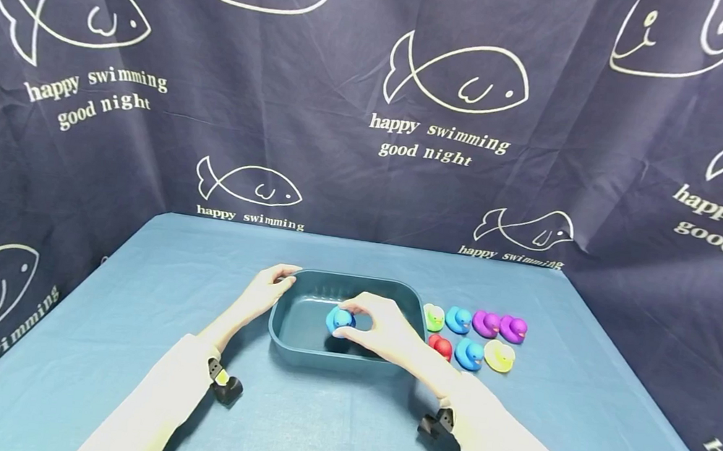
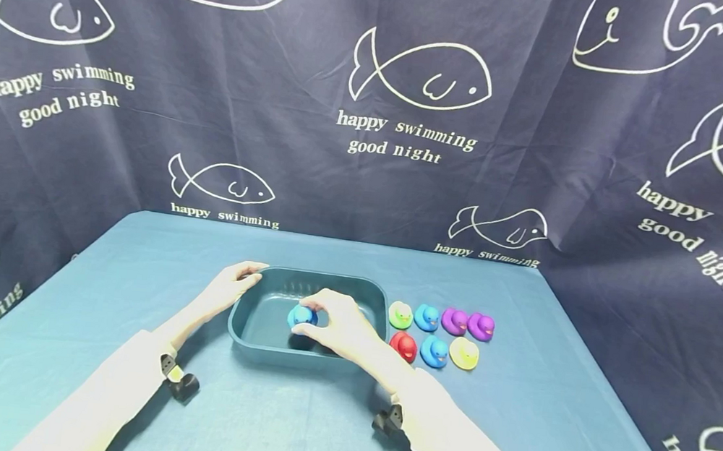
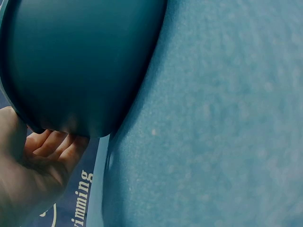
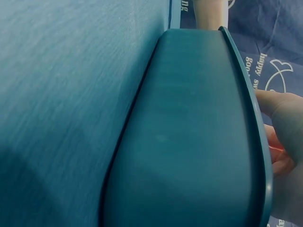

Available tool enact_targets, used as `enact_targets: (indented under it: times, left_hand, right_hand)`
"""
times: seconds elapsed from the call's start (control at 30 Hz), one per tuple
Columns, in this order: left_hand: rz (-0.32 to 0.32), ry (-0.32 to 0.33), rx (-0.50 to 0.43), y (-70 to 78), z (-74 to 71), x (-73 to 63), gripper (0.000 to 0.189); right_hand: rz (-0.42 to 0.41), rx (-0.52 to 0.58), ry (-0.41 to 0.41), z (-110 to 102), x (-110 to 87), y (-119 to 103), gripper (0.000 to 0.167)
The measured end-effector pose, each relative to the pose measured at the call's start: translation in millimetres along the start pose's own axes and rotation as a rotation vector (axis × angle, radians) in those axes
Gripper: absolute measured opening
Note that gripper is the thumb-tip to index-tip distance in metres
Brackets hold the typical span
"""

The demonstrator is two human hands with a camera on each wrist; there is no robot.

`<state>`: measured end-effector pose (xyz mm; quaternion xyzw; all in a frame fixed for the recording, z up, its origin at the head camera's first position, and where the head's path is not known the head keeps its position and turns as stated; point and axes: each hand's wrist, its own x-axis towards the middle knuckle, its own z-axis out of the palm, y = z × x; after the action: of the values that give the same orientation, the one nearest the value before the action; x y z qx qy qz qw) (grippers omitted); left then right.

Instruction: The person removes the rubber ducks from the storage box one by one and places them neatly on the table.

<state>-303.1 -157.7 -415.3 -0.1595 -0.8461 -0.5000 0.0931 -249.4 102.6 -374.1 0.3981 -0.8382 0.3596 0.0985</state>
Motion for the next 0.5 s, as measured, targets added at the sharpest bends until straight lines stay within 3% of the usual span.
enact_targets:
  times: [0.1,0.17,0.33,0.5]
  left_hand:
    - [0.000,-0.008,0.003,18.5,-3.3,-6.3,0.029]
    - [-0.004,-0.013,0.003,15.8,-3.7,-5.4,0.029]
    - [-0.006,-0.007,-0.013,-14.1,1.5,4.8,0.029]
    - [-0.007,-0.012,-0.011,-13.6,1.1,4.6,0.029]
  right_hand:
    - [-0.007,-0.010,0.014,-3,-2.4,1,0.035]
    - [-0.010,-0.014,0.016,-5,-4.3,3,0.035]
    - [-0.040,-0.021,0.039,-10,-9.6,6,0.036]
    - [-0.062,-0.021,0.057,-13,-14.0,8,0.036]
